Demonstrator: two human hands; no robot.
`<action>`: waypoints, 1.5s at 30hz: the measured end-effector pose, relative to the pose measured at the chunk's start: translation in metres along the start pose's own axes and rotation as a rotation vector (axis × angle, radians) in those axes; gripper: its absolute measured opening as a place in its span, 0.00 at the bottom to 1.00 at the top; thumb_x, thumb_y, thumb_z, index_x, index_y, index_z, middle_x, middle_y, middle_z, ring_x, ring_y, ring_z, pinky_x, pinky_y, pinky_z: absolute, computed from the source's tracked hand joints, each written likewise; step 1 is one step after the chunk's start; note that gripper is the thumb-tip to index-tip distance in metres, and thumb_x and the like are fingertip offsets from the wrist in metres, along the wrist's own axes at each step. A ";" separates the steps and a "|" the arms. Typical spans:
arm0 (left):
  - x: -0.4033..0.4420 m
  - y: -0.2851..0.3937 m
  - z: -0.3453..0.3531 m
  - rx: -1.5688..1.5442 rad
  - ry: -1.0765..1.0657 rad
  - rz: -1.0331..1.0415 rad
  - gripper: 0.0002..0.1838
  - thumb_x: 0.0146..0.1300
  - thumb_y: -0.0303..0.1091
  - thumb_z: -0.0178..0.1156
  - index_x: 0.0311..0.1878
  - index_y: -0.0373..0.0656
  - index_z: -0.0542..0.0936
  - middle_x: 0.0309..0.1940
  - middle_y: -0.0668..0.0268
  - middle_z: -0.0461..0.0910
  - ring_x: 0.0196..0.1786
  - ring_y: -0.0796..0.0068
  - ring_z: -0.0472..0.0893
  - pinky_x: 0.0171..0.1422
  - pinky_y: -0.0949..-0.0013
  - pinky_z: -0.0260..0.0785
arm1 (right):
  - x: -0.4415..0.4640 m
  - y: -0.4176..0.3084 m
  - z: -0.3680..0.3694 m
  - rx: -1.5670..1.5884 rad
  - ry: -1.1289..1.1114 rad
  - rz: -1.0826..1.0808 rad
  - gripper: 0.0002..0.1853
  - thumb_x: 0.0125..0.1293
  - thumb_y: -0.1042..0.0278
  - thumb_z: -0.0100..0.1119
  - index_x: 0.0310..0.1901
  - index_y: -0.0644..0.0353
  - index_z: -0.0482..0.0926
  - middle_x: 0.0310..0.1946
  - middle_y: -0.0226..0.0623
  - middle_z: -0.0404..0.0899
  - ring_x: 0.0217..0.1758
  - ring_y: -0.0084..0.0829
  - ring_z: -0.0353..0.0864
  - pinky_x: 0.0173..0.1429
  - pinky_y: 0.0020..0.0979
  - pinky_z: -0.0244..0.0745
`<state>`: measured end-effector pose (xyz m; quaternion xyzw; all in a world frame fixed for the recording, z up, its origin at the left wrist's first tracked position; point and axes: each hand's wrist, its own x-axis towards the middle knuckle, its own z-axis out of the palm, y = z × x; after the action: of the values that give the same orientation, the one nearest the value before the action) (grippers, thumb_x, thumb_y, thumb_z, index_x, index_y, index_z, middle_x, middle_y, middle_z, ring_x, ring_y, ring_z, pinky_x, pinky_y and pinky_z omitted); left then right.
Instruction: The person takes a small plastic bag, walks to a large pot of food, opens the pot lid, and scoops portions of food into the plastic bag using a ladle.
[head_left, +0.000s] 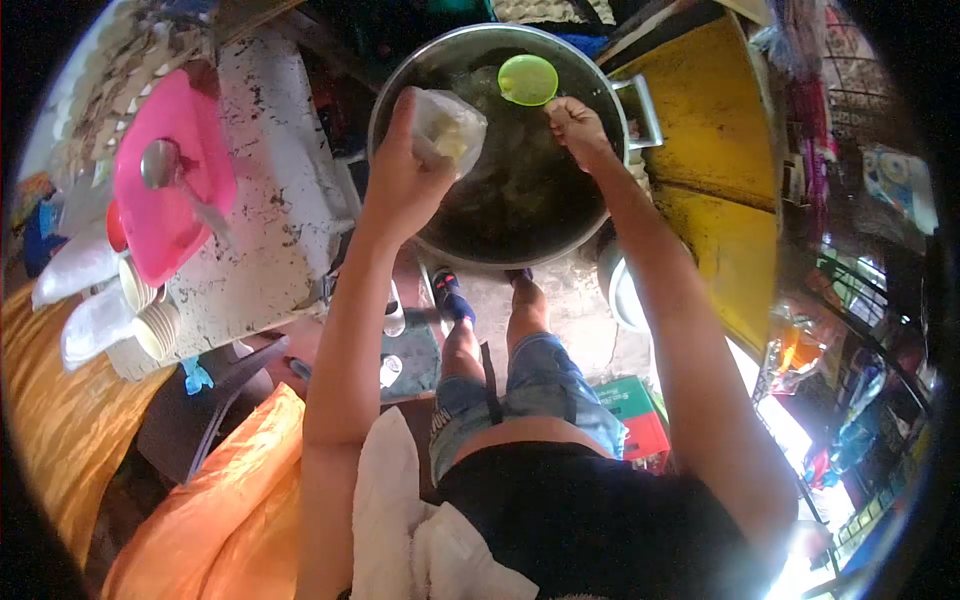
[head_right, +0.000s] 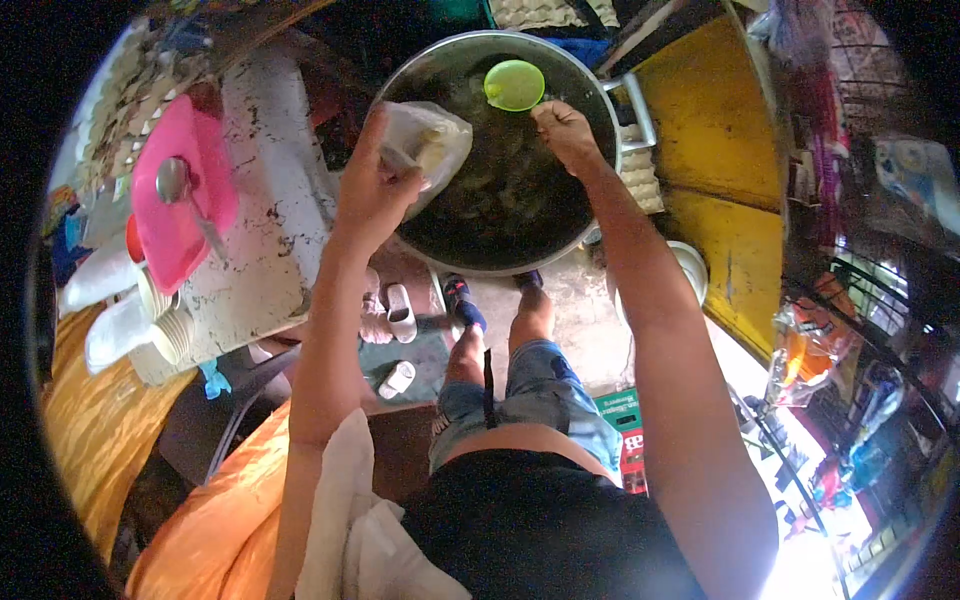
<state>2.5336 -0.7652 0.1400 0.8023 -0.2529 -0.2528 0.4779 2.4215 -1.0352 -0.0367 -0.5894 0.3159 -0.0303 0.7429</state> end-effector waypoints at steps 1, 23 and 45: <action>0.000 0.004 0.000 0.026 0.020 0.034 0.44 0.55 0.18 0.59 0.75 0.38 0.52 0.58 0.52 0.72 0.42 0.71 0.80 0.39 0.70 0.77 | -0.020 -0.035 0.008 0.025 -0.018 -0.027 0.08 0.70 0.62 0.59 0.34 0.53 0.79 0.23 0.15 0.68 0.24 0.12 0.61 0.29 0.17 0.58; -0.027 0.040 0.006 -0.170 0.092 0.072 0.42 0.56 0.19 0.58 0.75 0.37 0.53 0.55 0.54 0.75 0.43 0.72 0.81 0.42 0.71 0.75 | -0.170 -0.240 0.107 -1.694 -0.249 -0.844 0.04 0.52 0.68 0.60 0.30 0.56 0.79 0.28 0.40 0.82 0.32 0.44 0.83 0.32 0.43 0.78; -0.071 0.082 0.006 -0.227 0.149 0.168 0.31 0.59 0.25 0.57 0.68 0.36 0.65 0.58 0.55 0.75 0.38 0.71 0.80 0.44 0.72 0.73 | -0.036 -0.337 0.365 -1.496 -0.514 -1.036 0.08 0.60 0.66 0.53 0.29 0.57 0.80 0.27 0.37 0.79 0.34 0.38 0.80 0.40 0.41 0.76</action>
<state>2.4638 -0.7575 0.2229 0.7358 -0.2526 -0.1786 0.6024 2.6869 -0.8094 0.3188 -0.9685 -0.2214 -0.0151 0.1131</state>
